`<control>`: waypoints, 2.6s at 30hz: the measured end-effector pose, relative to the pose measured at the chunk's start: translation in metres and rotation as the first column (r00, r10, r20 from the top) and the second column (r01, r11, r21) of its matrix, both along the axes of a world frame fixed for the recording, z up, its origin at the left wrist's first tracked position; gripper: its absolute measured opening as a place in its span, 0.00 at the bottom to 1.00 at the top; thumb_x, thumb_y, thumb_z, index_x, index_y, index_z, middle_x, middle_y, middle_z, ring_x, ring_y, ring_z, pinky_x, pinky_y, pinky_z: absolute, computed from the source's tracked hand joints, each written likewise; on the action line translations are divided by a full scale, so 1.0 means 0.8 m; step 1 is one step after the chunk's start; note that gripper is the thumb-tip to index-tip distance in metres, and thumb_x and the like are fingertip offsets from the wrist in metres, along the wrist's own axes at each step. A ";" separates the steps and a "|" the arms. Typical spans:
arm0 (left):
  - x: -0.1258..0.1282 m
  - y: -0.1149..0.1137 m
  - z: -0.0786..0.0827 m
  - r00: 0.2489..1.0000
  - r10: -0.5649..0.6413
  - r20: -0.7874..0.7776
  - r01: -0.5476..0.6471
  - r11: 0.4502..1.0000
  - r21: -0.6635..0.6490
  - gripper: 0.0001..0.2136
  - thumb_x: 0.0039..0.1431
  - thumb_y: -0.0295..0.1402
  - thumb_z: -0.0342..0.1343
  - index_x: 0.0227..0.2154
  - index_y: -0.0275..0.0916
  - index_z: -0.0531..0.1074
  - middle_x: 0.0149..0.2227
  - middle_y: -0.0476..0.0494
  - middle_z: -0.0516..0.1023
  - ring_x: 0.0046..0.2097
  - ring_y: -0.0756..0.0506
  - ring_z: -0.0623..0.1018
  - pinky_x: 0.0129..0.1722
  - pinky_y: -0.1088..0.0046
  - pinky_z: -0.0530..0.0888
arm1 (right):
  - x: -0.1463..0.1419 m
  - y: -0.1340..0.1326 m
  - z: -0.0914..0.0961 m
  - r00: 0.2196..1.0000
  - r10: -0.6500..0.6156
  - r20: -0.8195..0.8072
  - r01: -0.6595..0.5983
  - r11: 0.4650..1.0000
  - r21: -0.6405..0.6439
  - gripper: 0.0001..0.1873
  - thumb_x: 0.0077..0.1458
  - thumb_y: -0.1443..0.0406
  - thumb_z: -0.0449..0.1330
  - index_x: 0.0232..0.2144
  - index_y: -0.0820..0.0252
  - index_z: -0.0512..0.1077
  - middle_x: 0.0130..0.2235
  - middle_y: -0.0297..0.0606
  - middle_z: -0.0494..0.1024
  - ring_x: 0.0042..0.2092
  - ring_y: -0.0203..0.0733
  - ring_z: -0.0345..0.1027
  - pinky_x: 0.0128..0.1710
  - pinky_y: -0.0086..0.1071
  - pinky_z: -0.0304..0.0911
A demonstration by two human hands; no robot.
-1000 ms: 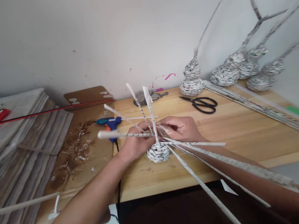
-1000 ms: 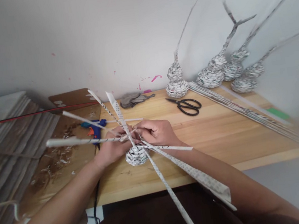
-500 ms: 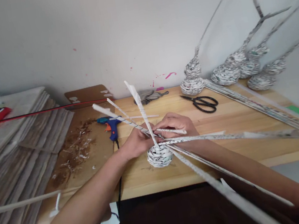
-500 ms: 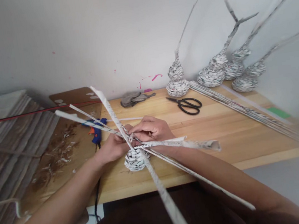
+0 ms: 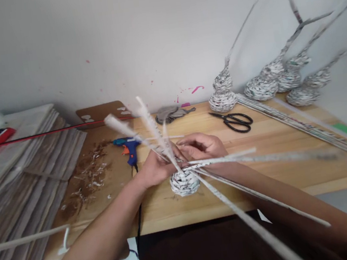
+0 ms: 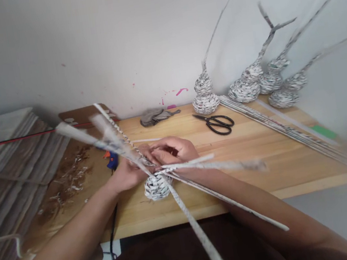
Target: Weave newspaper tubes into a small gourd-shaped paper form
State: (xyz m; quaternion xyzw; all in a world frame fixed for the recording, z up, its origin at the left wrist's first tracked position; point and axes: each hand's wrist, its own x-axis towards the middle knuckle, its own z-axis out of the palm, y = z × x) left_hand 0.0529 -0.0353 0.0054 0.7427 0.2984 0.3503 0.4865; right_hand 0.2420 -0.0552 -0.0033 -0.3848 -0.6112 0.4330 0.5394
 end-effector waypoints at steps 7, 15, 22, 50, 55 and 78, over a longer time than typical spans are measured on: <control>-0.011 0.009 -0.004 0.881 0.471 0.043 -0.467 0.851 0.242 0.10 0.54 0.37 0.67 0.26 0.38 0.74 0.29 0.45 0.78 0.31 0.46 0.77 0.31 0.70 0.73 | 0.020 0.023 -0.017 0.980 -0.064 -0.191 -0.050 0.840 -0.540 0.15 0.50 0.54 0.68 0.31 0.61 0.75 0.23 0.30 0.73 0.21 0.30 0.61 0.17 0.24 0.54; -0.004 0.006 -0.004 0.864 0.503 -0.018 -0.439 0.771 0.461 0.05 0.55 0.30 0.62 0.25 0.38 0.75 0.26 0.47 0.78 0.29 0.48 0.75 0.32 0.73 0.70 | 0.013 0.012 -0.002 0.975 0.138 -0.174 -0.200 0.887 -0.415 0.12 0.46 0.61 0.71 0.35 0.58 0.80 0.30 0.35 0.80 0.28 0.35 0.70 0.25 0.27 0.63; 0.004 0.001 -0.012 0.891 0.450 -0.061 -0.380 0.812 0.442 0.04 0.54 0.26 0.61 0.26 0.38 0.76 0.26 0.47 0.78 0.30 0.49 0.75 0.32 0.74 0.69 | 0.001 0.009 -0.014 0.978 -0.017 -0.209 -0.087 0.875 -0.477 0.16 0.43 0.55 0.73 0.25 0.60 0.76 0.24 0.34 0.77 0.24 0.36 0.67 0.21 0.28 0.58; 0.009 0.005 -0.015 0.934 0.357 0.018 -0.354 0.931 -0.090 0.10 0.44 0.34 0.69 0.24 0.35 0.74 0.23 0.49 0.76 0.25 0.50 0.72 0.26 0.75 0.70 | -0.006 -0.011 0.003 0.949 0.119 0.294 -0.229 0.897 0.379 0.11 0.59 0.64 0.66 0.45 0.51 0.80 0.43 0.38 0.84 0.42 0.42 0.78 0.44 0.37 0.73; 0.013 0.001 -0.011 0.903 0.429 0.009 -0.428 0.903 -0.038 0.08 0.47 0.32 0.66 0.23 0.36 0.74 0.23 0.49 0.76 0.25 0.50 0.73 0.25 0.76 0.71 | 0.001 -0.010 0.004 0.988 -0.108 0.108 0.087 0.979 0.186 0.09 0.62 0.64 0.62 0.45 0.56 0.78 0.42 0.41 0.82 0.40 0.42 0.77 0.38 0.34 0.73; 0.009 -0.004 -0.017 0.872 0.446 -0.200 -0.404 0.888 0.219 0.03 0.53 0.25 0.56 0.27 0.37 0.73 0.29 0.47 0.79 0.31 0.47 0.77 0.32 0.74 0.73 | 0.016 -0.009 0.014 0.597 -0.226 0.770 0.000 0.959 0.282 0.06 0.59 0.73 0.57 0.33 0.59 0.72 0.35 0.39 0.78 0.39 0.45 0.69 0.41 0.38 0.56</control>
